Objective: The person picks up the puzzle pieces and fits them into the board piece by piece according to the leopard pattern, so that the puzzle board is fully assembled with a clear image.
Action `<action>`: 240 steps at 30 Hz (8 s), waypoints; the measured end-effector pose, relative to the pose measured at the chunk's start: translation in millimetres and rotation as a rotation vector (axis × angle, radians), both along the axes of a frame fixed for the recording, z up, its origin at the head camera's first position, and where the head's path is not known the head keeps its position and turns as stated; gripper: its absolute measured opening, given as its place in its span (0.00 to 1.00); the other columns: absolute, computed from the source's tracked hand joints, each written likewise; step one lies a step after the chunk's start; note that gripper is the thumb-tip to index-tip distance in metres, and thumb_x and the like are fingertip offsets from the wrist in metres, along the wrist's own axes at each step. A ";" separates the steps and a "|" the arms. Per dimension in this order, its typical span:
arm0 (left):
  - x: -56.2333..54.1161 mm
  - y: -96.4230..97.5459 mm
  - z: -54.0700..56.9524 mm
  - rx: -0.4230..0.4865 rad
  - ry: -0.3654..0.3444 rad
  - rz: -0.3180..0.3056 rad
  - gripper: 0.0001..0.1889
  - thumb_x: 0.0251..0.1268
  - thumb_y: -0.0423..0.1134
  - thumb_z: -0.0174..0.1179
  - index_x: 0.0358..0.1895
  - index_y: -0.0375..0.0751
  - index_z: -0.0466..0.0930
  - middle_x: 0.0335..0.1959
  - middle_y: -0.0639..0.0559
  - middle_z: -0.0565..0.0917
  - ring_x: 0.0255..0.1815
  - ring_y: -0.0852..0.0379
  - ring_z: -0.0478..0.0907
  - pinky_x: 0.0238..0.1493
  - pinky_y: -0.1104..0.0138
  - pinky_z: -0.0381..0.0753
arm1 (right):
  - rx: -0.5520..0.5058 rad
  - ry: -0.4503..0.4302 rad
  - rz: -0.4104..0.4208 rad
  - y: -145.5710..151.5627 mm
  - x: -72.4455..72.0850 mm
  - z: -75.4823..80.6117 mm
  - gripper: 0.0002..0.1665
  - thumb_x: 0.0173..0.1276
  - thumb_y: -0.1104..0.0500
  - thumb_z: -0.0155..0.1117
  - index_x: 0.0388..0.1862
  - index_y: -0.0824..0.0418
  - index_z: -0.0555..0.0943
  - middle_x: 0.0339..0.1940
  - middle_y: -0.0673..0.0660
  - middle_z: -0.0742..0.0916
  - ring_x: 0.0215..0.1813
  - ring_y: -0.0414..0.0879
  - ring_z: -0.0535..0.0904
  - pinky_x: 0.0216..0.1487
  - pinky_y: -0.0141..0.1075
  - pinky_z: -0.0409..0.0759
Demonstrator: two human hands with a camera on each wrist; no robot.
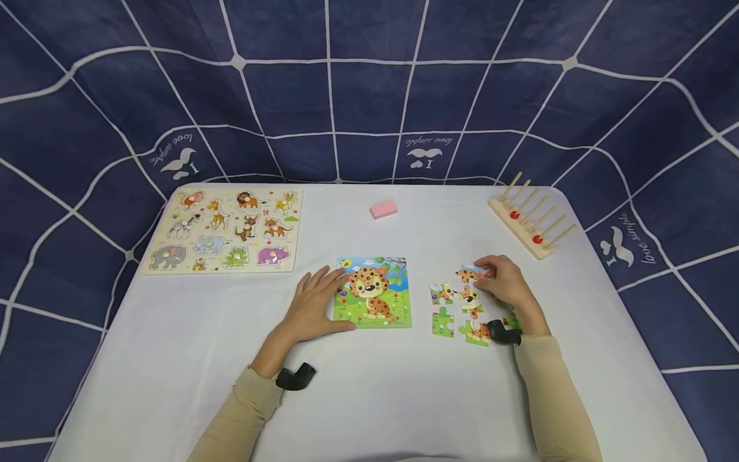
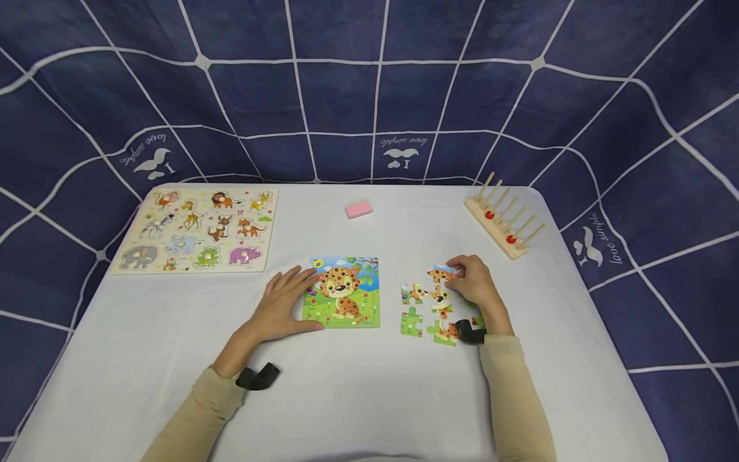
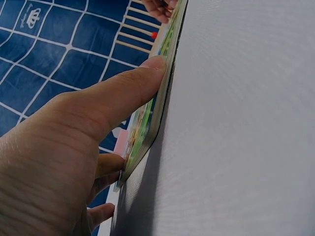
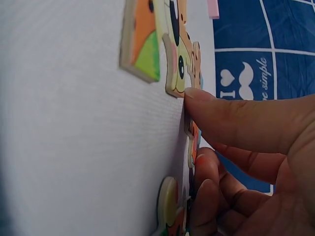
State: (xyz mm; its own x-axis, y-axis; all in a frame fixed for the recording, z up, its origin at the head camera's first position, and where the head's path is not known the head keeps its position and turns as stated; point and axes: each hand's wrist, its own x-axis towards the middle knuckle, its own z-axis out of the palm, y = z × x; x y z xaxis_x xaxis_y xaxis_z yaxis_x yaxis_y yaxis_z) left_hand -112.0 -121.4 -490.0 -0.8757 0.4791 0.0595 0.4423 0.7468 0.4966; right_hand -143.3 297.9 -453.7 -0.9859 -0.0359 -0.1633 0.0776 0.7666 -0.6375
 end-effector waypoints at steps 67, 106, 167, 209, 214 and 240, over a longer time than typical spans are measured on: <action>-0.6 1.5 3.2 -0.070 0.000 0.003 0.53 0.45 0.70 0.66 0.75 0.46 0.61 0.78 0.51 0.59 0.80 0.43 0.48 0.75 0.42 0.43 | -0.247 -0.003 0.117 -190.5 -35.3 -0.9 0.10 0.64 0.65 0.66 0.44 0.64 0.83 0.31 0.56 0.83 0.25 0.40 0.77 0.29 0.30 0.74; -13.7 40.2 9.3 -0.092 0.214 0.070 0.21 0.72 0.43 0.52 0.63 0.41 0.77 0.62 0.41 0.73 0.63 0.41 0.64 0.62 0.46 0.65 | 0.020 0.103 0.157 -197.4 -31.1 -6.2 0.11 0.64 0.63 0.67 0.45 0.63 0.85 0.38 0.58 0.83 0.39 0.48 0.77 0.42 0.40 0.77; -24.0 30.3 -4.5 0.064 0.179 0.095 0.19 0.72 0.41 0.53 0.62 0.43 0.79 0.66 0.47 0.76 0.63 0.46 0.66 0.60 0.49 0.63 | -0.065 0.164 -0.217 26.6 16.9 39.2 0.24 0.67 0.63 0.65 0.62 0.66 0.77 0.58 0.69 0.80 0.52 0.56 0.75 0.40 0.29 0.72; -21.7 31.7 -6.2 0.072 0.171 0.099 0.19 0.73 0.41 0.53 0.62 0.43 0.78 0.67 0.47 0.75 0.64 0.46 0.66 0.61 0.49 0.62 | -0.029 0.044 -0.199 54.7 15.3 -2.0 0.30 0.63 0.64 0.68 0.64 0.67 0.74 0.53 0.67 0.80 0.39 0.35 0.71 0.40 0.26 0.68; -21.4 31.7 -6.1 0.083 0.181 0.094 0.18 0.72 0.40 0.53 0.61 0.42 0.79 0.66 0.47 0.75 0.63 0.46 0.66 0.61 0.49 0.63 | -0.022 0.040 -0.182 56.1 14.7 -2.8 0.30 0.62 0.64 0.69 0.63 0.68 0.74 0.53 0.68 0.80 0.39 0.36 0.71 0.41 0.27 0.69; -21.8 31.8 -6.0 0.064 0.177 0.089 0.19 0.72 0.42 0.53 0.62 0.43 0.79 0.67 0.47 0.75 0.64 0.47 0.65 0.62 0.48 0.63 | 0.034 -0.021 -0.171 56.4 8.1 -4.8 0.24 0.60 0.65 0.67 0.55 0.72 0.75 0.38 0.61 0.76 0.40 0.49 0.69 0.39 0.36 0.67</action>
